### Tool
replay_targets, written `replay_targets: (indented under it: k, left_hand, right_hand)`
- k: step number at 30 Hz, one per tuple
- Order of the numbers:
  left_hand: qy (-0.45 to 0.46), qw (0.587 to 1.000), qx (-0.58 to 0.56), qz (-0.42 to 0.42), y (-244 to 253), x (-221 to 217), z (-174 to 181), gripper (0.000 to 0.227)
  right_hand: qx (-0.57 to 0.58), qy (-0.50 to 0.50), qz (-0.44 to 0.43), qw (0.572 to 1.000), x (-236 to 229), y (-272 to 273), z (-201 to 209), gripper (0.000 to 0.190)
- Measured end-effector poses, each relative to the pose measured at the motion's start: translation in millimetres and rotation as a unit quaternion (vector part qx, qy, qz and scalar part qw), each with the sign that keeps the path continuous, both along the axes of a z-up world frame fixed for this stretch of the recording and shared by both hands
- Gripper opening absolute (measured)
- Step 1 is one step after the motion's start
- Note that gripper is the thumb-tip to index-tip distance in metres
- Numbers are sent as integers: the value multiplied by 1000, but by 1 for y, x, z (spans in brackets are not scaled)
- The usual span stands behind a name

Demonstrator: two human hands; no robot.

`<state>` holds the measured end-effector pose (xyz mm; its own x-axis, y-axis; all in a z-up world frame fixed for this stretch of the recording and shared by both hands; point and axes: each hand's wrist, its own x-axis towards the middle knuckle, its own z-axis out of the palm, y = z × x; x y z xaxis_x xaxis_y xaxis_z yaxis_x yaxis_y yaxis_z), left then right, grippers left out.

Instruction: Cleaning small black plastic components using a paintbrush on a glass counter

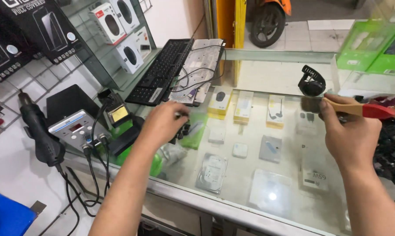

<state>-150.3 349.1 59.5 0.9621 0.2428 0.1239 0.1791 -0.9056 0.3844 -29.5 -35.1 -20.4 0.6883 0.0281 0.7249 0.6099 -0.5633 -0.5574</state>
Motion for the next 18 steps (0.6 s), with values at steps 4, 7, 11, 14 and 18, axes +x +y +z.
replay_targets:
  k: [4, 7, 11, 14, 18]
  left_hand:
    - [23, 998, 51, 42, 32, -11, -26, 32]
    - [-42, 997, 61, 24, 20, -10, -18, 57]
    - [-280, 958, 24, -53, -17, 23, -15, 34]
    - [-269, 944, 5, -193, -84, 54, -30, 31]
    - [-82, 942, 16, -325, -196, 70, -36, 30]
  right_hand:
    - [-12, -2, -41, 999, 1, -7, 3, 19]
    - [13, -13, -53, 998, 3, -12, 5, 17]
    - [168, -117, -3, 979, 10, -17, 12, 13]
    - [194, -203, -51, 958, -5, -27, 36, 16]
    - [189, -232, -87, 950, -10, -30, 52, 18]
